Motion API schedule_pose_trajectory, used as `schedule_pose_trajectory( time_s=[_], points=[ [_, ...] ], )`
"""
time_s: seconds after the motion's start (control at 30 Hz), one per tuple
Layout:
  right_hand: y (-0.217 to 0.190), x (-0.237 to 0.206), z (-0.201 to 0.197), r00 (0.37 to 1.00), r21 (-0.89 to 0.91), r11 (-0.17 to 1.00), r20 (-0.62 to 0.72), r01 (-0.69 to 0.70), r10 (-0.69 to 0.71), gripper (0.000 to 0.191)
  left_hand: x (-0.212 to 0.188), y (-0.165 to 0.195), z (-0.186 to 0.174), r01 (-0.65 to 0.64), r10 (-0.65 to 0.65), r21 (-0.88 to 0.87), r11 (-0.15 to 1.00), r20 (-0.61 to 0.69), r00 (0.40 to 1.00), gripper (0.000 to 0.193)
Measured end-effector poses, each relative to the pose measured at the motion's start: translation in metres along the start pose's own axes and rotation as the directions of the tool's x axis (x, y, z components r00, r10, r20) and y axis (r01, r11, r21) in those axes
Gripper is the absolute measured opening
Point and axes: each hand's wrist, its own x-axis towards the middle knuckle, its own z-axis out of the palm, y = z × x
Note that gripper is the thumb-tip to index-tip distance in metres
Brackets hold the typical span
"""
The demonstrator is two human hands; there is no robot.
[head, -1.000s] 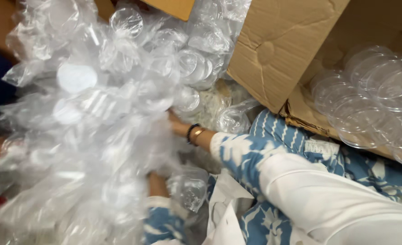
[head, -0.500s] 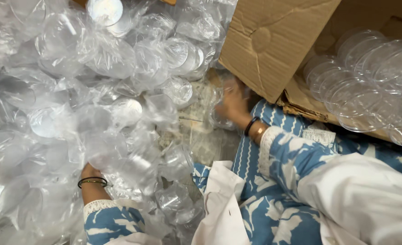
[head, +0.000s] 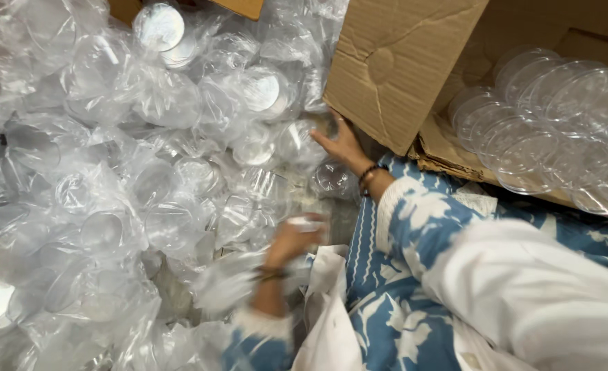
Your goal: The person sits on the floor and places clear plastic cups one at a time into a clear plastic bag, then ties the bag closed. They set the bagged cups into a cardboard box and occasionally reach into the box to arrange the packed cups.
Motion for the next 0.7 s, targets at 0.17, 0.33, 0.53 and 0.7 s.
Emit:
schedule_pose_trajectory(
  time_s=[0.17,0.33,0.53,0.7],
  points=[
    [-0.012,-0.002,0.008,0.758,0.114,0.750,0.145,-0.652,0.636,0.111,0.120,-0.015,0.123,0.234,-0.254,-0.527,0.817,0.036,0.966,0.037],
    [-0.042,-0.031,0.088,0.781,0.275,0.749,0.393,-0.603,0.485,0.101,0.147,-0.017,0.081,0.093,-0.207,-0.764,0.639,-0.054,0.977,0.035],
    [-0.123,-0.068,0.172,0.865,0.445,0.864,0.501,-0.234,-0.024,0.086,0.120,-0.004,-0.051,-0.153,-0.129,-0.855,0.495,-0.247,0.960,0.032],
    [-0.155,-0.036,0.162,0.696,0.276,0.961,0.693,-0.013,-0.189,0.079,0.115,-0.007,-0.098,-0.191,-0.103,-0.861,0.472,-0.269,0.958,0.031]
  ],
)
